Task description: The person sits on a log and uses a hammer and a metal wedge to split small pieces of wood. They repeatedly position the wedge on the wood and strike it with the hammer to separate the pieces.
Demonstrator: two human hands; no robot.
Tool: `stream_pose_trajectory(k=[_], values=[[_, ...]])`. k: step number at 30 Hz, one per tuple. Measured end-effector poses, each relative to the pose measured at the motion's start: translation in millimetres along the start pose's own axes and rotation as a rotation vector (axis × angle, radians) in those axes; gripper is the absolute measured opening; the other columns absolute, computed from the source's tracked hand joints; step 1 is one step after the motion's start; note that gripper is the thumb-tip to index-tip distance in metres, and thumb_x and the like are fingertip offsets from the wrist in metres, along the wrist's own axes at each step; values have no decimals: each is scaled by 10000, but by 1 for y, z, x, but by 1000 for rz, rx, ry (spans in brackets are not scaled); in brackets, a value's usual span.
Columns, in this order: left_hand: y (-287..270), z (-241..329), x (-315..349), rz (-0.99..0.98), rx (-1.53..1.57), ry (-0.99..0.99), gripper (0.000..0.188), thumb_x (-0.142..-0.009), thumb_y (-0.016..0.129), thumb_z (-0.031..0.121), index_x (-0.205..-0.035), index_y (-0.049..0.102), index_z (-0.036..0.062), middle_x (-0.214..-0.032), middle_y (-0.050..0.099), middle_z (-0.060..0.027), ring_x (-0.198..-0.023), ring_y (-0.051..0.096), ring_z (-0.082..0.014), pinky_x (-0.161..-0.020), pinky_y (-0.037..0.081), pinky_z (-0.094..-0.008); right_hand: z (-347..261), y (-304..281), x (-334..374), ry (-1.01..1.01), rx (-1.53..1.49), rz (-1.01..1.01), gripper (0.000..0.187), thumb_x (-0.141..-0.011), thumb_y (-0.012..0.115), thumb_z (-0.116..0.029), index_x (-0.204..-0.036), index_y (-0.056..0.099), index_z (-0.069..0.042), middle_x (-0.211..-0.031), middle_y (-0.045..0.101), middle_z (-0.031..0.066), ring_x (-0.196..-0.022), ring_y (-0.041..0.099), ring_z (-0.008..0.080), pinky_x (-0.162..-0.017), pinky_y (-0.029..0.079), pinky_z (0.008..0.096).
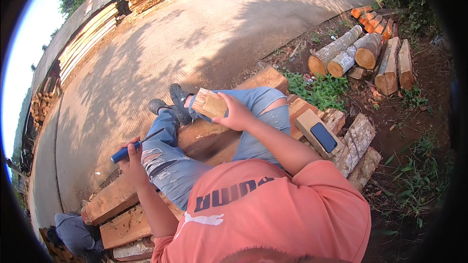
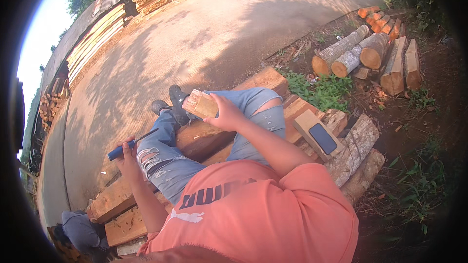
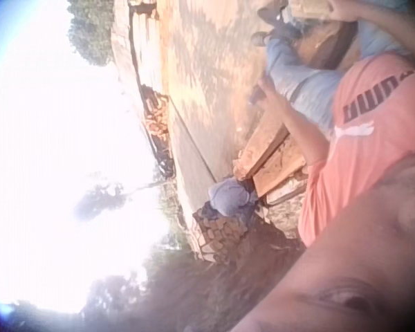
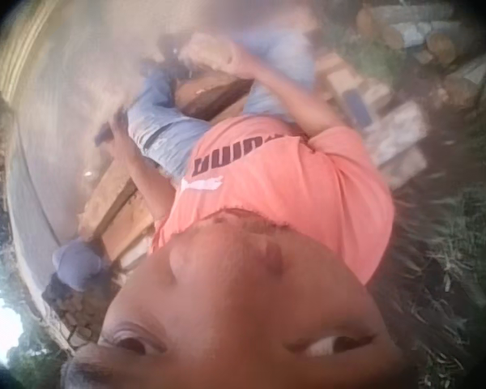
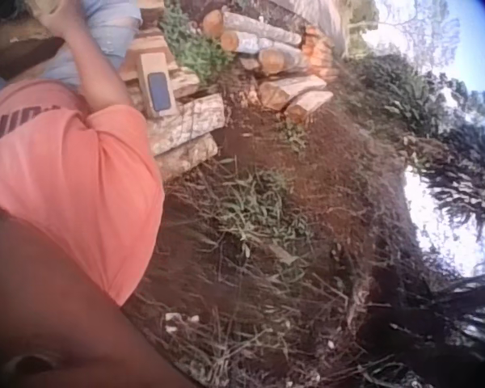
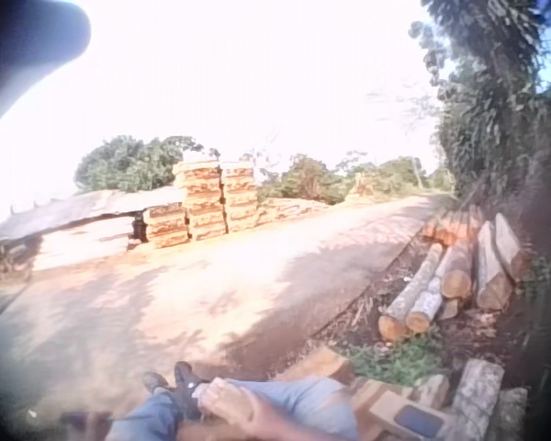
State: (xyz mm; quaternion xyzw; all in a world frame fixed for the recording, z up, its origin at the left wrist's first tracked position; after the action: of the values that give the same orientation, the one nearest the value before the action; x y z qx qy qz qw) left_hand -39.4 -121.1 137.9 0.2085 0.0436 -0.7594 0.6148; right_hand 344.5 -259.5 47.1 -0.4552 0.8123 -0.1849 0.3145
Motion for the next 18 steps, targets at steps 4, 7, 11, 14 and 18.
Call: stream_pose_trajectory(k=[4,7,11,14,18], values=[[-12,51,26,24,-75,72,206,-1089,670,201,-1198,535,91,-1251,708,-165,-1244,674,-268,-1020,601,-379,-13,-39,25,0,-107,91,1025,-849,877,-455,-1611,367,1,-1546,510,287,-1450,499,434,-1192,421,487],[-15,89,36,29,-131,135,215,-1097,656,204,-1224,531,85,-1273,705,-175,-1258,677,-259,-1015,613,-351,-15,-64,49,-33,-186,120,1015,-862,867,-457,-1612,365,9,-1559,499,299,-1463,489,439,-1196,418,496],[-2,124,28,-16,-139,257,183,-1110,627,201,-1212,546,72,-1292,703,-193,-1294,667,-286,-1057,602,-378,-5,-102,71,-44,-238,171,998,-868,866,-446,-1610,377,8,-1560,508,291,-1462,502,421,-1186,428,493],[23,143,3,-92,-85,308,150,-1118,605,178,-1209,570,64,-1310,699,-211,-1316,660,-317,-1094,586,-410,-18,-147,32,-64,-207,201,1008,-868,868,-438,-1605,372,37,-1540,529,289,-1425,543,410,-1162,451,486],[45,156,-21,-104,-64,338,193,-1108,628,186,-1218,568,39,-1261,717,-202,-1293,672,-310,-1056,613,-386,-45,-160,-59,-135,-244,265,1008,-878,865,-424,-1600,363,69,-1472,574,305,-1361,598,384,-1093,511,456]])
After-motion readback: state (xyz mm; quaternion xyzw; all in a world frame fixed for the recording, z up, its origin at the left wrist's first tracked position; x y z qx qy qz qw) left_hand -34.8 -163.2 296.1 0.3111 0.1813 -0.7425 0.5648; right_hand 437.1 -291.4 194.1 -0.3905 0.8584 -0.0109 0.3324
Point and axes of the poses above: each hand's wrist, its own x-axis away from the middle knuckle, its own y-axis out of the palm, z = x × y, the point moved 7 cm from there along -x, towards the middle knuckle
